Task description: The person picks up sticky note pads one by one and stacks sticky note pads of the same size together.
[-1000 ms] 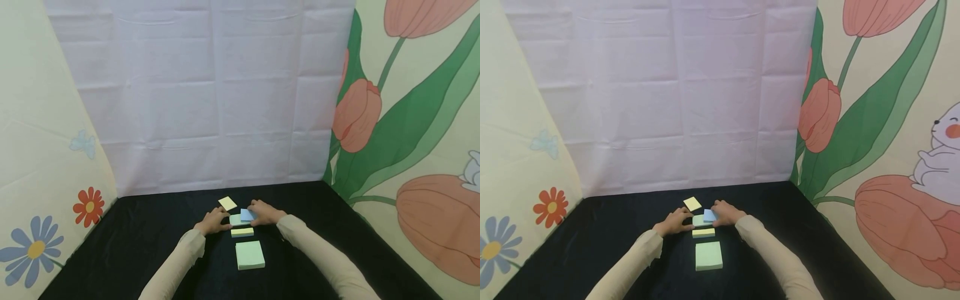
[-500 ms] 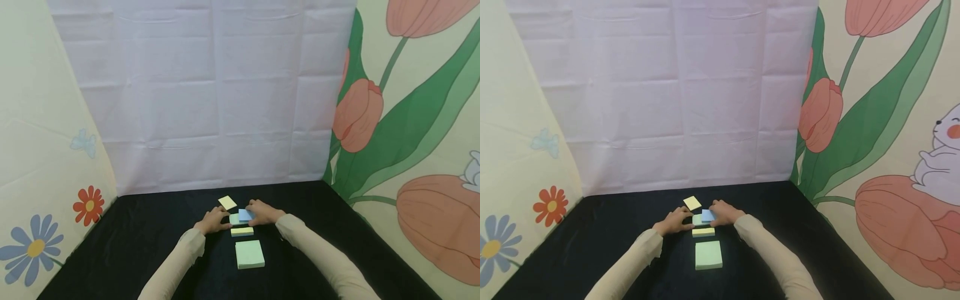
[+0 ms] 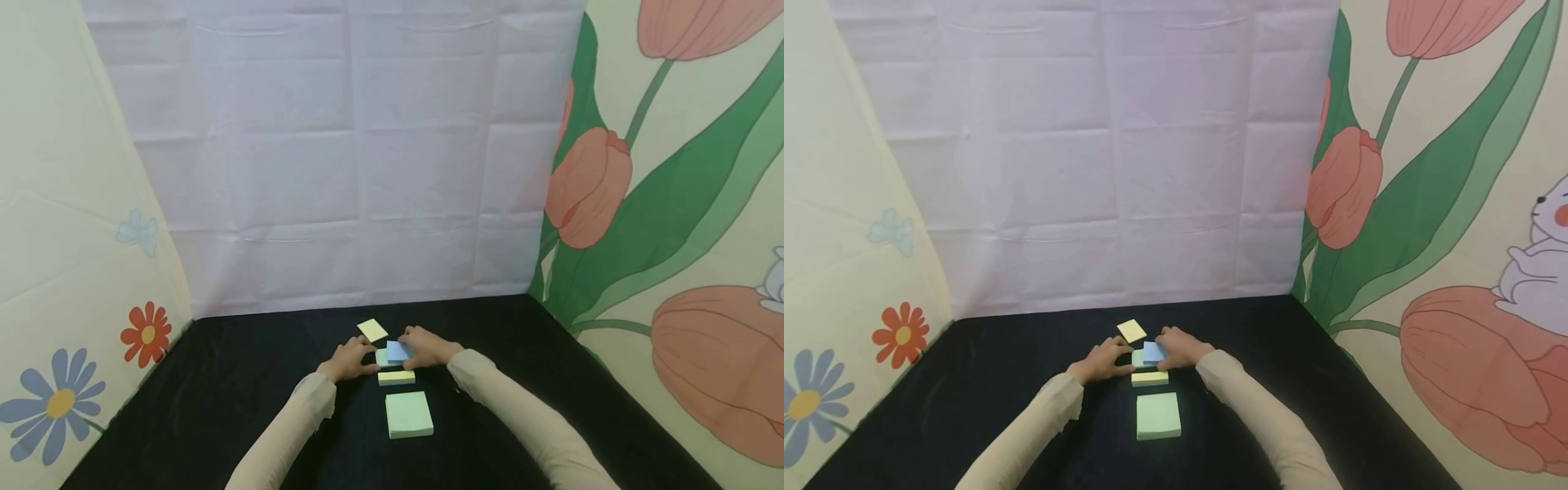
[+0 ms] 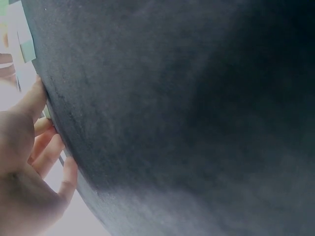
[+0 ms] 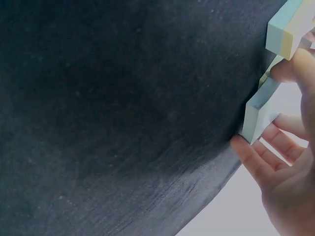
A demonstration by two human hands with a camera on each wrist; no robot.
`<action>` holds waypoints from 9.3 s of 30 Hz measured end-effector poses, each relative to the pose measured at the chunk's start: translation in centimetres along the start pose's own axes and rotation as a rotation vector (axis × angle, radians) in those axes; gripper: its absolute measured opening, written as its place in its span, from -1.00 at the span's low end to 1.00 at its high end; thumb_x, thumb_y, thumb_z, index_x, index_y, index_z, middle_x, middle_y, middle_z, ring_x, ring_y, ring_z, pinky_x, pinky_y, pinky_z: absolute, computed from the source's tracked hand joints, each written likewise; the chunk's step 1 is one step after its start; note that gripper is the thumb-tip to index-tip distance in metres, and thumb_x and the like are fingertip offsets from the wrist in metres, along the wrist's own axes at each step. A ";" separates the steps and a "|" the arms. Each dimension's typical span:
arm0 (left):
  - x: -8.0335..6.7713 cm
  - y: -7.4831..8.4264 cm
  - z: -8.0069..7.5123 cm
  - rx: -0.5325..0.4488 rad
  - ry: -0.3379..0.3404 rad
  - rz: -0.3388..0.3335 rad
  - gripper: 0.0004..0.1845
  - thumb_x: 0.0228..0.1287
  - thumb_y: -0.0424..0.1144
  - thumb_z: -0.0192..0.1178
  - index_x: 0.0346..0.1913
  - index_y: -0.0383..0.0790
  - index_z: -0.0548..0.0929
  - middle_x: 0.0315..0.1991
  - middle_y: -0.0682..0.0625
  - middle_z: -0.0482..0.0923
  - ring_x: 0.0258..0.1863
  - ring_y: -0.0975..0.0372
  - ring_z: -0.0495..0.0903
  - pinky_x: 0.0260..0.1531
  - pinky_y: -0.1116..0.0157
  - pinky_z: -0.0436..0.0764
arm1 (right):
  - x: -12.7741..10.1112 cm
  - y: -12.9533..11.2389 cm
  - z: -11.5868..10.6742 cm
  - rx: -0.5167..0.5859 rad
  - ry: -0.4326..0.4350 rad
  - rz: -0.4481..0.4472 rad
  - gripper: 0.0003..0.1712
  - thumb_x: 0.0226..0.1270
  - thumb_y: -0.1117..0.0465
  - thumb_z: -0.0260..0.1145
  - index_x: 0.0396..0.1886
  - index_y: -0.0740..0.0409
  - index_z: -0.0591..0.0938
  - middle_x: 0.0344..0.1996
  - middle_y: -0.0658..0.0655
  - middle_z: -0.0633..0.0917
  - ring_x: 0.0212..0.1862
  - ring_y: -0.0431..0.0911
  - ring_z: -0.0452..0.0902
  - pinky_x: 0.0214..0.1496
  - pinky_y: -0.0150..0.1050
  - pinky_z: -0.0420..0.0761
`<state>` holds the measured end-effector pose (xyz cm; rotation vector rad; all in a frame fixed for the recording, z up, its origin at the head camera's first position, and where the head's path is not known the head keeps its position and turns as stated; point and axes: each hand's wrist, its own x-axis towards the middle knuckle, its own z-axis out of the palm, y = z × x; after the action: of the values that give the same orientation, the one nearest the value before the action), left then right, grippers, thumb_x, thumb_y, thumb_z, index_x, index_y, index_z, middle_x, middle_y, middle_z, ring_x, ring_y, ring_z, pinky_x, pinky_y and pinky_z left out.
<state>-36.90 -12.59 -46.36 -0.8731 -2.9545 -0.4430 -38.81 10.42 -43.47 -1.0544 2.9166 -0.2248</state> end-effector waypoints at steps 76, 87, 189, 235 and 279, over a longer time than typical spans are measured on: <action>-0.7 0.6 -0.5 -0.037 0.036 -0.007 -0.71 0.34 -0.06 0.30 -0.07 -0.21 0.63 0.10 -0.17 0.46 0.01 -0.01 0.42 -0.05 -0.07 0.41 | -0.3 -0.3 0.1 0.096 0.007 -0.039 -0.31 0.27 0.06 0.44 0.26 0.37 0.48 0.06 0.21 0.56 -0.03 -0.03 0.47 0.01 -0.12 0.50; -1.0 0.5 -0.3 -0.024 0.043 0.011 -0.70 0.34 -0.05 0.29 -0.08 -0.21 0.62 0.10 -0.18 0.46 0.01 0.00 0.42 -0.05 -0.05 0.41 | -0.6 0.3 0.4 0.135 0.007 -0.043 -0.31 0.28 0.03 0.43 0.25 0.37 0.49 0.07 0.21 0.54 0.03 0.00 0.45 0.07 -0.07 0.47; 3.6 -1.2 -0.7 -0.052 0.061 -0.280 -0.32 0.48 -0.07 0.12 0.41 -0.51 0.23 0.43 -0.43 0.13 0.44 -0.17 0.12 0.32 -0.15 0.15 | -1.1 0.0 0.7 0.134 0.019 0.023 -0.37 0.28 0.00 0.44 0.20 0.30 0.54 0.12 0.20 0.52 0.13 0.06 0.46 0.16 -0.03 0.46; 4.4 -0.5 -1.6 -0.055 0.078 -0.507 -0.19 0.08 0.16 0.44 0.10 -0.52 0.52 -0.10 -0.38 0.32 -0.07 -0.17 0.42 -0.09 -0.26 0.44 | -0.8 0.4 1.1 0.126 0.016 0.044 -0.36 0.26 -0.03 0.45 0.20 0.28 0.55 0.12 0.19 0.52 0.12 0.04 0.46 0.17 -0.04 0.45; 4.7 -4.6 -0.5 -0.442 0.163 -0.299 -0.63 0.43 -0.23 0.03 0.15 -0.40 0.56 0.05 -0.29 0.54 -0.12 -0.05 0.54 -0.09 -0.02 0.50 | -1.2 0.0 0.8 0.123 0.008 0.054 -0.35 0.31 -0.01 0.41 0.26 0.27 0.51 0.17 0.20 0.49 0.17 0.06 0.44 0.18 -0.04 0.45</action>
<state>-43.29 -13.94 -46.53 -0.3797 -2.8800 -1.1524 -37.82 11.07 -44.24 -0.9581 2.8903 -0.4011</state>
